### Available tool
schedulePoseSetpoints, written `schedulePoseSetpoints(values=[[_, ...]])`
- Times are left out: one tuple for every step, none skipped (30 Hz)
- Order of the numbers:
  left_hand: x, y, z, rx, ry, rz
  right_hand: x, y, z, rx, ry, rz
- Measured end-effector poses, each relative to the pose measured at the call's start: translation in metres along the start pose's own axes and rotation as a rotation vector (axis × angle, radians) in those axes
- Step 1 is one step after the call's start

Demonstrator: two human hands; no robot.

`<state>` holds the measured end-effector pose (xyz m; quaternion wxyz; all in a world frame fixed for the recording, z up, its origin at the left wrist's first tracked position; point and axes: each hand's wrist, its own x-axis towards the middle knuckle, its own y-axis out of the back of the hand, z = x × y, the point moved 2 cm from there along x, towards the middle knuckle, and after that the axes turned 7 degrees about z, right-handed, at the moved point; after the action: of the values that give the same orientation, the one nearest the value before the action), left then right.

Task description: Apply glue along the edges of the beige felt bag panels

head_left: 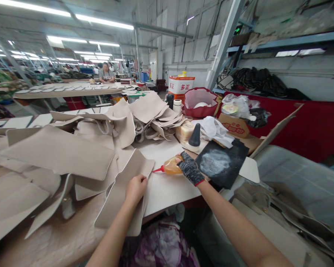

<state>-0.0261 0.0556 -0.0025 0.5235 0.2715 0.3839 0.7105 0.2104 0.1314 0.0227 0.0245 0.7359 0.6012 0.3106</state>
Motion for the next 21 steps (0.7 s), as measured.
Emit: schedulePoseSetpoints(values=[[0.000,0.000,0.000,-0.001,-0.001,0.001,-0.002,0.001,0.000,0.000,0.002,-0.003],[-0.001,0.001,0.000,-0.001,-0.002,0.000,-0.004,0.001,0.000,-0.003,0.000,-0.007],[-0.001,0.001,0.000,-0.002,-0.001,0.000,-0.007,0.002,0.000,-0.007,-0.003,-0.015],[-0.001,0.001,0.000,-0.003,0.000,-0.001,-0.010,0.003,0.000,-0.012,-0.006,-0.023],[-0.001,0.001,0.000,-0.003,0.001,-0.001,-0.013,0.004,-0.001,-0.015,-0.008,-0.033],[-0.001,0.002,0.000,-0.004,0.001,-0.001,-0.016,0.005,-0.001,-0.017,-0.010,-0.041],[-0.002,0.002,0.000,-0.005,-0.001,0.000,-0.019,0.006,-0.002,-0.015,-0.009,-0.046],[-0.002,0.002,0.000,-0.005,-0.003,0.001,-0.022,0.008,-0.003,-0.012,-0.007,-0.047],[-0.002,0.002,0.000,-0.006,-0.007,0.003,-0.025,0.009,-0.004,-0.009,-0.005,-0.051],[-0.002,0.002,0.001,-0.006,-0.010,0.005,-0.028,0.009,-0.005,-0.007,-0.004,-0.054],[-0.003,0.002,0.001,-0.005,-0.013,0.008,-0.031,0.010,-0.006,-0.003,-0.004,-0.058],[-0.003,0.002,0.001,-0.005,-0.015,0.011,-0.033,0.011,-0.006,0.001,-0.007,-0.062],[-0.003,0.002,0.001,-0.004,-0.015,0.015,-0.036,0.011,-0.007,0.007,-0.011,-0.068],[-0.003,0.001,0.001,-0.004,-0.014,0.017,-0.038,0.012,-0.007,0.016,-0.017,-0.073],[-0.003,0.001,0.001,-0.004,-0.012,0.018,-0.041,0.012,-0.008,0.027,-0.025,-0.075],[-0.003,0.001,0.000,-0.004,-0.009,0.019,-0.044,0.013,-0.009,0.038,-0.036,-0.077],[-0.002,0.000,0.000,-0.003,-0.006,0.020,-0.046,0.013,-0.009,0.047,-0.047,-0.078],[-0.002,0.000,0.000,-0.004,-0.004,0.020,-0.049,0.014,-0.010,0.052,-0.056,-0.077],[-0.002,0.000,-0.001,-0.004,-0.003,0.022,-0.051,0.014,-0.011,0.054,-0.065,-0.075],[-0.002,-0.001,-0.001,-0.004,-0.003,0.023,-0.054,0.015,-0.013,0.052,-0.072,-0.075],[-0.002,-0.001,-0.001,-0.005,-0.005,0.024,-0.057,0.016,-0.015,0.049,-0.077,-0.077]])
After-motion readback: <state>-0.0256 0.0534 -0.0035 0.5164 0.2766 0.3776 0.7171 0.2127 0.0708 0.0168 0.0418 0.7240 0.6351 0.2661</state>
